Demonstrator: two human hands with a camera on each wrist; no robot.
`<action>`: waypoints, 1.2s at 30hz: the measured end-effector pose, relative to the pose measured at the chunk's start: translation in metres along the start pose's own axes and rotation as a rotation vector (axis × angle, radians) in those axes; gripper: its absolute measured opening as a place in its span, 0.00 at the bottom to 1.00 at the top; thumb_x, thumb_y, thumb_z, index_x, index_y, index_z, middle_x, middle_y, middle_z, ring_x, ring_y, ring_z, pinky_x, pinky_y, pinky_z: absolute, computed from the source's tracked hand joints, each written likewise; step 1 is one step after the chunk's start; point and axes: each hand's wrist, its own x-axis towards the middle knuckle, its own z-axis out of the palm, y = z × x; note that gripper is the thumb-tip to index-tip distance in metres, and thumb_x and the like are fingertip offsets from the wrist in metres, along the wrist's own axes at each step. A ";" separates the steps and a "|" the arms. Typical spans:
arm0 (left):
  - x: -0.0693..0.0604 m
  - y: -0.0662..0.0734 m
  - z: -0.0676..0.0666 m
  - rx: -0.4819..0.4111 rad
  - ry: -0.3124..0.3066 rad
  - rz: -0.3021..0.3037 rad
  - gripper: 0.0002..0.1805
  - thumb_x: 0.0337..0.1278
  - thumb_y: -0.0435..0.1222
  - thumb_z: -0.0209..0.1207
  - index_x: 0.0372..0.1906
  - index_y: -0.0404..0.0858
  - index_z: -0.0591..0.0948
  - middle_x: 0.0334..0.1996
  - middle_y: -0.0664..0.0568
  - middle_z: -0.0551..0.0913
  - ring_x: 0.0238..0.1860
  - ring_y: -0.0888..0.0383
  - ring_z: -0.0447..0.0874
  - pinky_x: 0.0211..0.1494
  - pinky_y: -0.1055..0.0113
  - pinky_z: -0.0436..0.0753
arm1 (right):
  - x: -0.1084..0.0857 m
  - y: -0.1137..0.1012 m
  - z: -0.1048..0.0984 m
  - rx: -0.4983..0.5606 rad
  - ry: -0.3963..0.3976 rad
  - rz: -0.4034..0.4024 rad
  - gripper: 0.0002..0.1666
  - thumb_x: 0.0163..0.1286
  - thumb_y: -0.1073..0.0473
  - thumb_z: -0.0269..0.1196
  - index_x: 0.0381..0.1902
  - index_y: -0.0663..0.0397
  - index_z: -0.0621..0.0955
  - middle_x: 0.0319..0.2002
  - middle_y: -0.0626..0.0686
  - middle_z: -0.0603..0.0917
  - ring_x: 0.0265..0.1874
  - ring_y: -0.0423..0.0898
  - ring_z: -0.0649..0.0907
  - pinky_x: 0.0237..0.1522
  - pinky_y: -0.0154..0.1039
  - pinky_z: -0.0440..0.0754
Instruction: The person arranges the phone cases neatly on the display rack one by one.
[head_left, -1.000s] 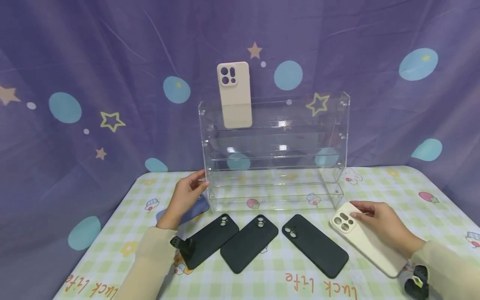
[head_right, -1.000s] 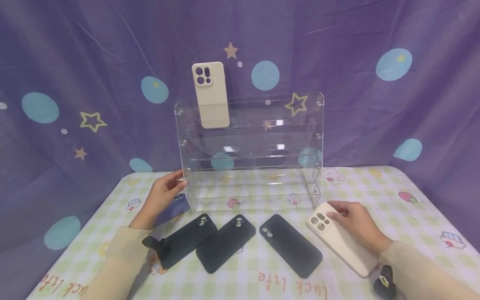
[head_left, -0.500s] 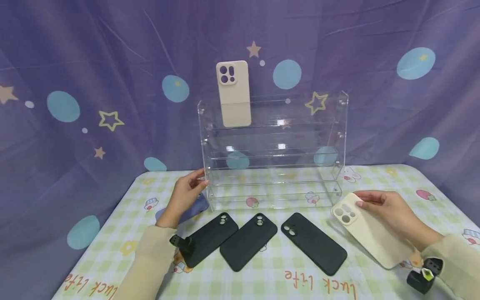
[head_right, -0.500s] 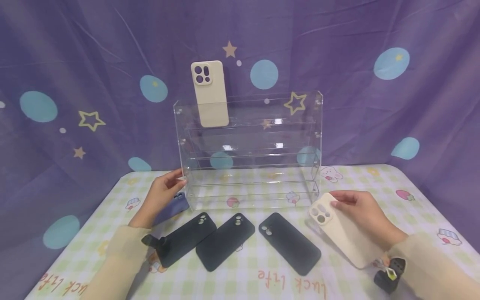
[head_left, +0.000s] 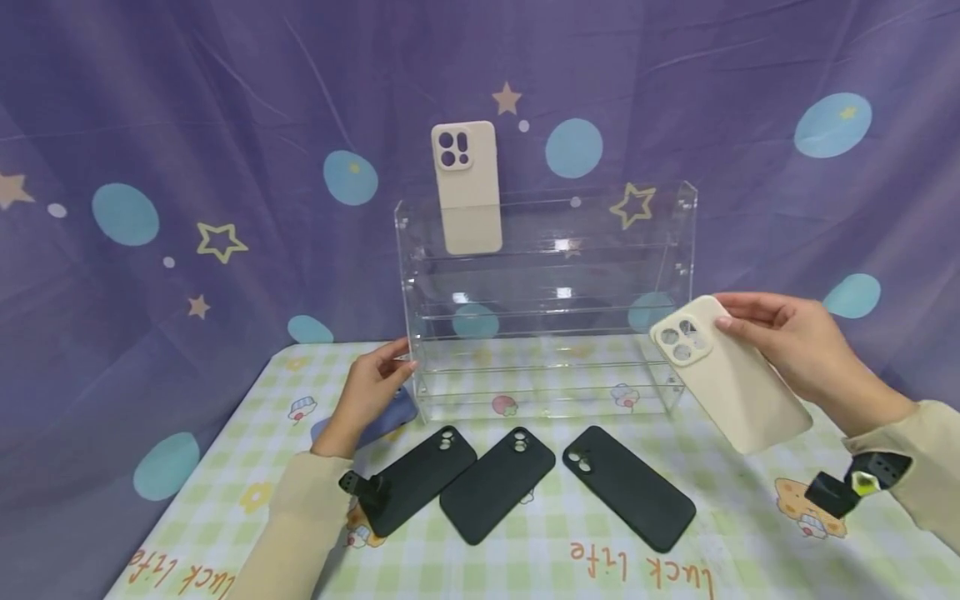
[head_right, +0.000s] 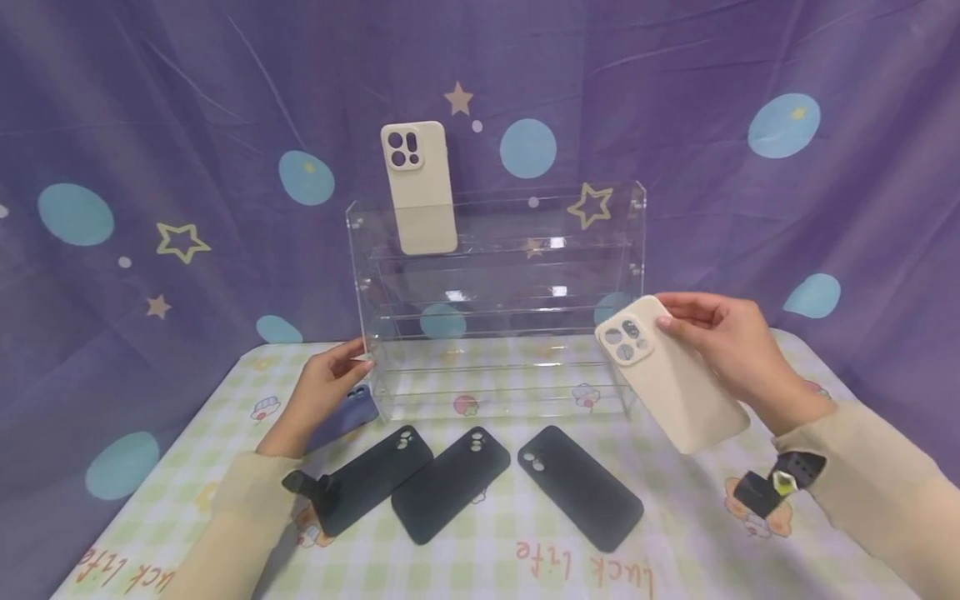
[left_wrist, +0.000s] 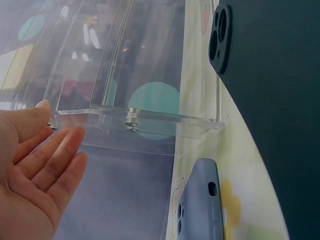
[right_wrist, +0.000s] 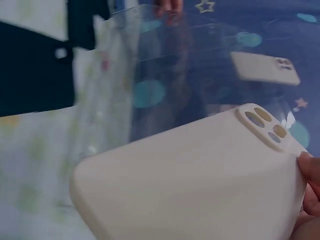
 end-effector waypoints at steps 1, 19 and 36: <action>0.000 0.000 0.000 -0.001 0.001 -0.001 0.21 0.59 0.24 0.57 0.57 0.22 0.73 0.51 0.31 0.78 0.43 0.37 0.82 0.30 0.77 0.76 | 0.005 -0.007 -0.001 0.048 0.003 -0.009 0.19 0.65 0.50 0.63 0.54 0.45 0.80 0.31 0.27 0.83 0.30 0.31 0.83 0.27 0.34 0.81; 0.007 -0.031 0.003 -0.015 0.002 0.003 0.22 0.60 0.28 0.58 0.59 0.26 0.74 0.52 0.34 0.79 0.43 0.42 0.83 0.30 0.75 0.76 | 0.102 -0.114 0.004 0.912 0.204 -0.130 0.13 0.54 0.77 0.66 0.36 0.60 0.84 0.28 0.52 0.84 0.31 0.43 0.82 0.30 0.31 0.82; 0.006 -0.021 0.003 -0.009 0.003 0.014 0.21 0.60 0.25 0.57 0.58 0.24 0.73 0.51 0.32 0.79 0.42 0.39 0.82 0.30 0.77 0.75 | 0.161 -0.167 0.001 1.427 0.443 -0.337 0.13 0.59 0.81 0.58 0.42 0.70 0.79 0.36 0.59 0.80 0.36 0.48 0.82 0.37 0.37 0.82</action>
